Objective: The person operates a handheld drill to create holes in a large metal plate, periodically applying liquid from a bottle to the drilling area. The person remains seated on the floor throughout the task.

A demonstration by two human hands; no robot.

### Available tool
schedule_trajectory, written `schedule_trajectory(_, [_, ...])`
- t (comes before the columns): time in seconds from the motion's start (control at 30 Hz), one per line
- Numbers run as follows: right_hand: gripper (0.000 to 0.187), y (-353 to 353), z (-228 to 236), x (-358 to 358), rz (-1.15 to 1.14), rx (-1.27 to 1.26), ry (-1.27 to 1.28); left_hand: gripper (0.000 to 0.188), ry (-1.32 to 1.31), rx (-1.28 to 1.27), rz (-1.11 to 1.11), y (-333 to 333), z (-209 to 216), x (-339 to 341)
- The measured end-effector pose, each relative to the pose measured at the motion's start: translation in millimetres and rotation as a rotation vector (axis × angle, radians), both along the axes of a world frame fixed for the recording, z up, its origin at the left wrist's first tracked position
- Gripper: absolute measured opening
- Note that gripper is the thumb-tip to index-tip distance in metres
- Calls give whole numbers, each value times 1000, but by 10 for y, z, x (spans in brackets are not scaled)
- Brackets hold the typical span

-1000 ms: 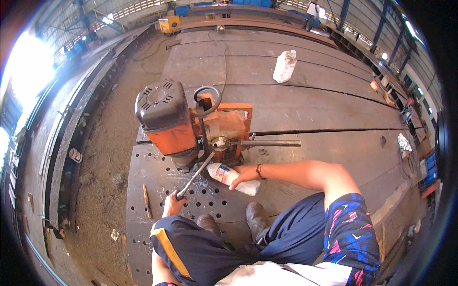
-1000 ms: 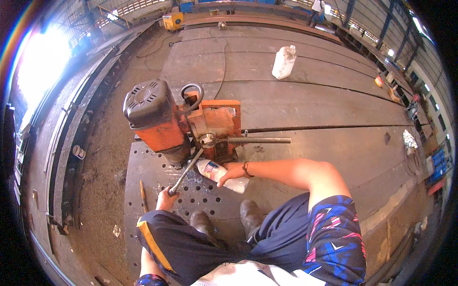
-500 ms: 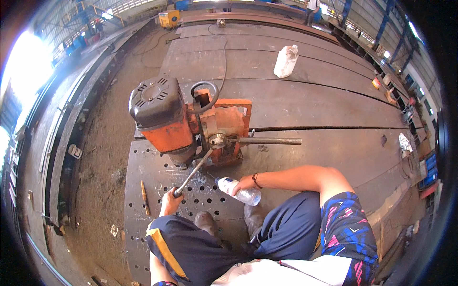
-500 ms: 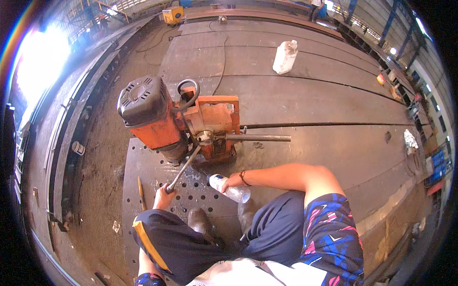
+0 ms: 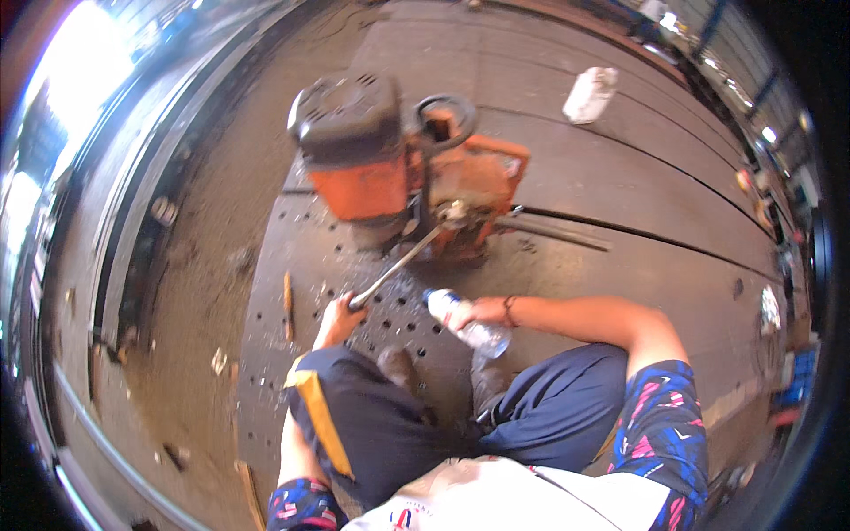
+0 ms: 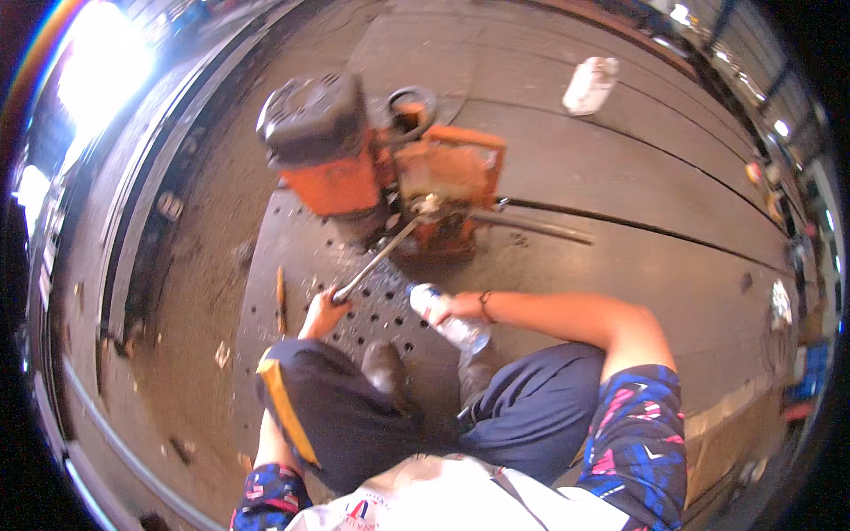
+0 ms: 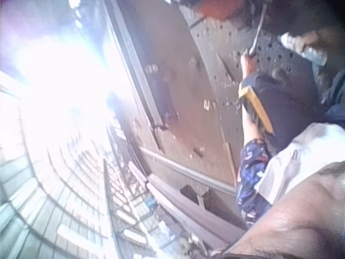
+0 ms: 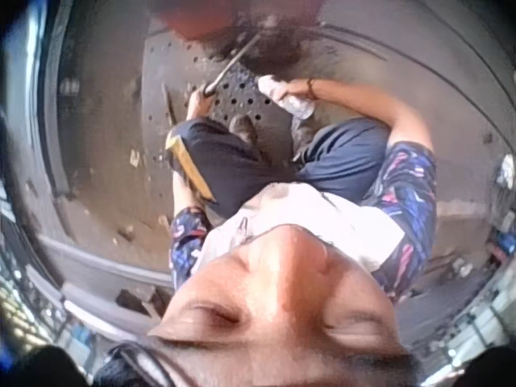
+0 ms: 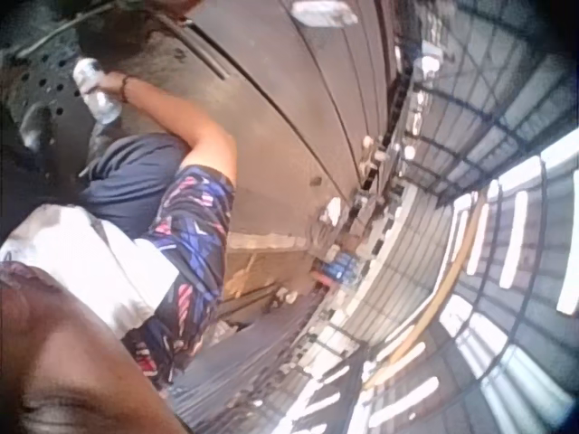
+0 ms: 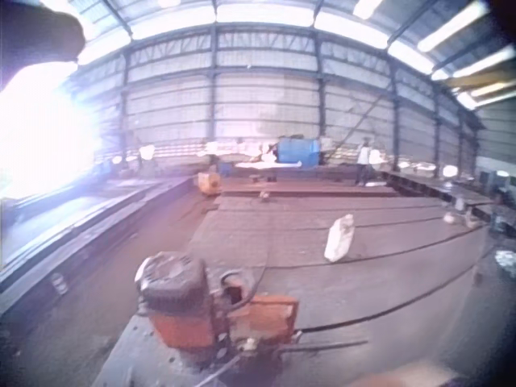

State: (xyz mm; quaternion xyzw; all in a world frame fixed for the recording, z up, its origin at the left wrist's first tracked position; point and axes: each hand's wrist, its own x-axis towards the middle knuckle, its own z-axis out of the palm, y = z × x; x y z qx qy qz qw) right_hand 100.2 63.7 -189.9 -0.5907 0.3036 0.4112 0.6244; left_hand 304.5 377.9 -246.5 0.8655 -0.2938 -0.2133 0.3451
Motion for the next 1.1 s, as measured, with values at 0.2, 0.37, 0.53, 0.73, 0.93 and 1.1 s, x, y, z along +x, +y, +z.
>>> schedule_trajectory(0.2, [44,-5,10,-22,-82,143,22,36,34,11,7,-53,40,-23])
schedule_trajectory(0.37, [44,55,135,29,-78,138,88,34,30,-16,10,-3,60,-46])
schedule_trajectory(0.53, [38,38,133,-8,-83,155,76,34,18,-46,14,-30,52,-68])
schedule_trajectory(0.73, [38,38,163,3,-65,130,90,35,41,-10,27,-39,85,-60])
schedule_trajectory(0.93, [36,-12,-1,10,-3,157,30,34,-16,11,29,-11,12,-44])
schedule_trajectory(1.1, [32,35,161,13,-10,164,79,34,-85,61,5,-2,137,-31])
